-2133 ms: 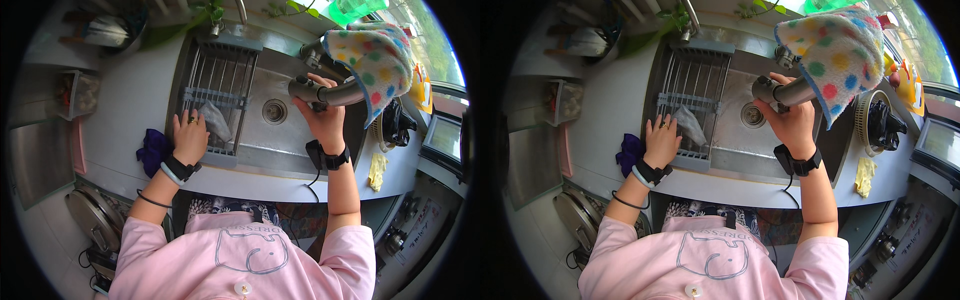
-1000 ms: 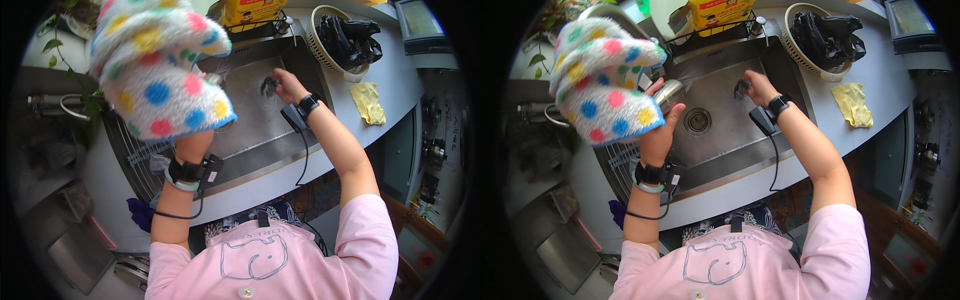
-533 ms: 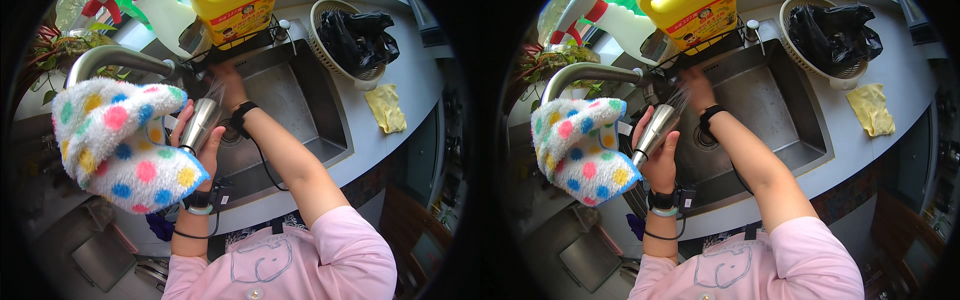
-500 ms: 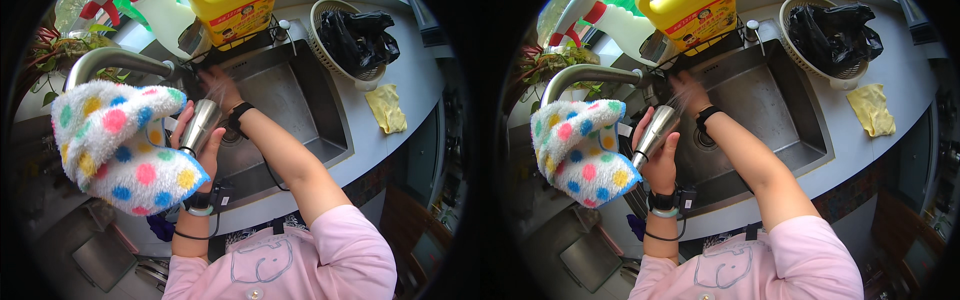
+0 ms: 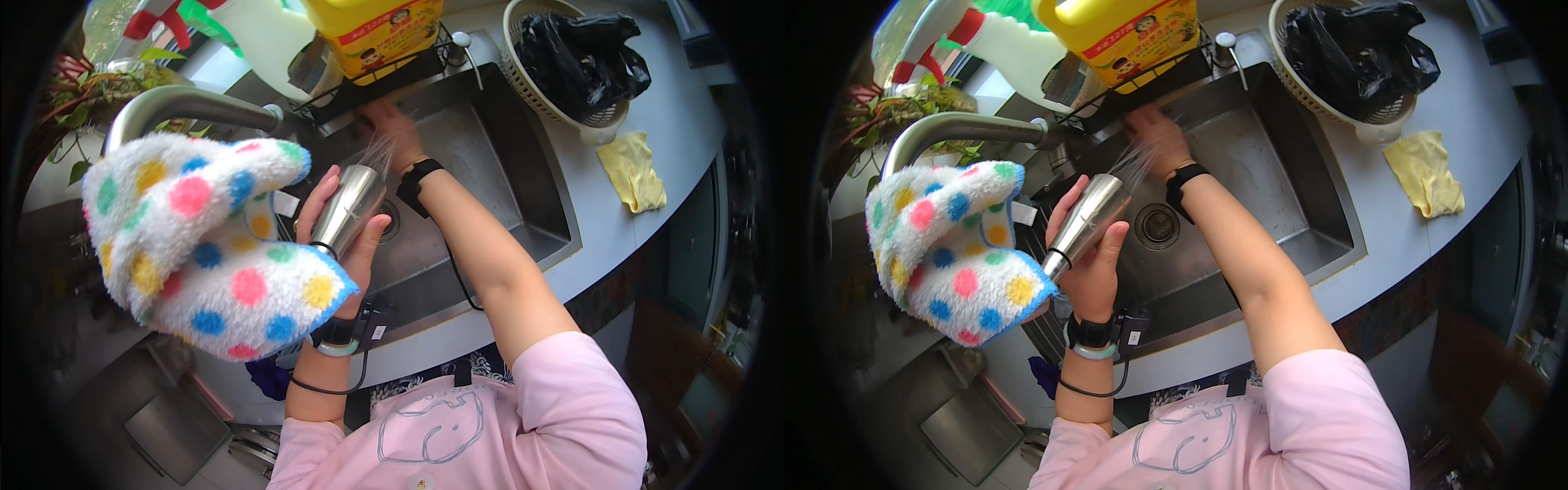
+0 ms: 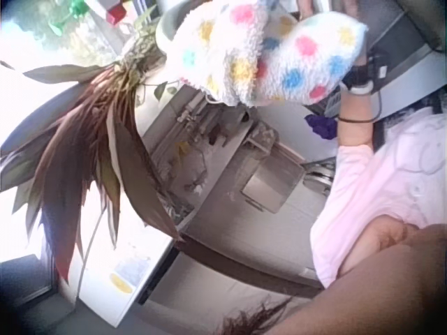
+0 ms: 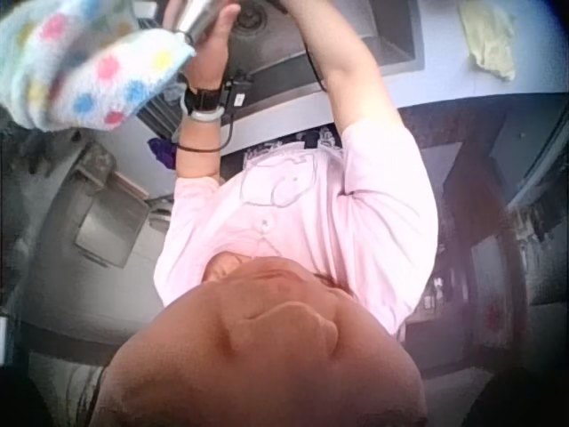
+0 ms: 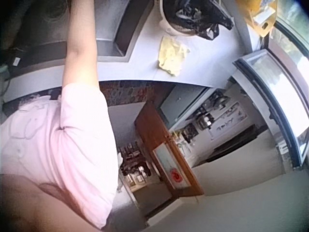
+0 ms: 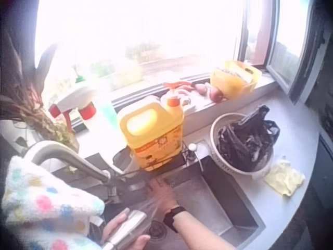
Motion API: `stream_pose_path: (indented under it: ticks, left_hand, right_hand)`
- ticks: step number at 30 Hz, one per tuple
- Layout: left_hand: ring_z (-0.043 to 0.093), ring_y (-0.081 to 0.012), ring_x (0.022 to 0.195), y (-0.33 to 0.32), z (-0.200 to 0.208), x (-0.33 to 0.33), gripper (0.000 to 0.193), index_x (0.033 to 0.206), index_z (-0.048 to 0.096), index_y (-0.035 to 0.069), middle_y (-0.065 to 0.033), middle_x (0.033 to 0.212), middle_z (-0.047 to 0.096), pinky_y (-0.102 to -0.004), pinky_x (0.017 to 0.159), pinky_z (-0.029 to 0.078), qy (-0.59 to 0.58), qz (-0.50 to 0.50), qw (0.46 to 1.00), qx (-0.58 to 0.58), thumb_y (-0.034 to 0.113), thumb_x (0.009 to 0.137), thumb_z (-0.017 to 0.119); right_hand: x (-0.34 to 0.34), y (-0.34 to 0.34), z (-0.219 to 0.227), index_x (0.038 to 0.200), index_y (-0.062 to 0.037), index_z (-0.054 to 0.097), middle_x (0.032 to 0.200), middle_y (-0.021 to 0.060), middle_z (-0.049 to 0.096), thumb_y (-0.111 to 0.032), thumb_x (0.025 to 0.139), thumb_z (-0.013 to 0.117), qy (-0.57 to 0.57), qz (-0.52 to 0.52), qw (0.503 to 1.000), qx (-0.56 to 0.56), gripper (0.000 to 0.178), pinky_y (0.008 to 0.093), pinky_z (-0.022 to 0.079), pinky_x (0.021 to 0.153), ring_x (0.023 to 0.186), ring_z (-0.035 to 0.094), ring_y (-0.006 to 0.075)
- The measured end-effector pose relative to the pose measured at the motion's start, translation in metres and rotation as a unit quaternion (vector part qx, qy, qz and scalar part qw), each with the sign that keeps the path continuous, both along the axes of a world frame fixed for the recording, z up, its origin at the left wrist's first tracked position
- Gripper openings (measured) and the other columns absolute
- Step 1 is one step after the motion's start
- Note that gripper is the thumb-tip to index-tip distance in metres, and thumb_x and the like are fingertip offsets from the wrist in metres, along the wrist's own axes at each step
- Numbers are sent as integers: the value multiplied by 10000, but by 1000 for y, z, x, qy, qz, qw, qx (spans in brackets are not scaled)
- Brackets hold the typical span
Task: The person scrubs a stainless steel kitchen sink using a purple cloth and a steel wool pad. They rinse the sink with the faucet sprayer, wipe the surrounding countertop, and clean the sink drain and faucet area.
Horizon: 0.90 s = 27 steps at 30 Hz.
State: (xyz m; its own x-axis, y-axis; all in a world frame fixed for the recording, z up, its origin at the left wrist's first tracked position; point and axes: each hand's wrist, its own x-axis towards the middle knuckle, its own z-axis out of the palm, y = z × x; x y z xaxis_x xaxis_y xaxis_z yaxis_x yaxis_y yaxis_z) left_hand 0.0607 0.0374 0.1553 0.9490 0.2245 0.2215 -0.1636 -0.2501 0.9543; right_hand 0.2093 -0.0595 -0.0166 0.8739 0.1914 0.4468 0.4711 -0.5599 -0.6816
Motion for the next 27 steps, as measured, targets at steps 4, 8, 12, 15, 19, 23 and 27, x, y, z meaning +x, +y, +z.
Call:
stream_pose_path:
  ticks: [4,8,12,15,19,23,27]
  left_hand:
    - [546,-282,1207,-9,0,0,677,1342,445,57,-174,1393,498,-368,1000,483,16,-30,999,-11,192,789,810]
    - [540,-282,1211,-15,2,2,692,1347,442,64,-175,1395,495,-376,1004,484,30,-35,999,-19,197,781,817]
    - [530,-288,1222,-16,5,4,705,1357,429,84,-184,1403,481,-380,1011,480,46,-39,998,12,200,780,817]
    - [516,-296,1239,-14,6,7,703,1358,424,95,-190,1413,466,-380,1016,476,36,-38,998,27,189,782,817]
    - [490,-305,1267,-5,6,8,662,1337,446,87,-191,1411,465,-395,1045,439,19,16,998,57,163,790,811]
    - [483,-302,1277,1,7,6,652,1342,445,87,-187,1416,460,-395,1044,440,29,11,996,87,170,802,801]
    - [486,-306,1273,-2,6,6,660,1353,440,88,-191,1411,464,-390,1040,446,43,12,996,72,180,806,798]
  right_hand:
    - [40,-78,-26,1012,-52,567,956,171,608,-105,777,734,95,-289,941,150,293,428,505,771,914,615,364]
    - [74,-110,-53,1080,-6,552,986,158,650,-107,814,742,46,-406,852,326,342,369,502,803,882,634,277]
    - [52,-66,-72,1054,5,579,964,125,639,-96,867,674,197,-412,827,329,232,364,496,783,864,604,234]
    - [39,-68,-73,1037,-15,598,949,99,630,-69,851,677,502,-187,646,543,208,346,499,784,845,596,230]
    - [74,-130,-75,1038,-59,611,962,66,611,-35,863,647,263,-300,582,709,180,324,520,701,853,593,201]
    - [76,-124,-115,1042,-54,621,977,79,633,-55,849,683,357,-350,608,617,202,318,526,698,895,612,203]
    - [56,-94,-137,1061,-41,634,1012,124,654,-56,853,644,383,-121,916,-12,209,354,535,709,902,635,246]
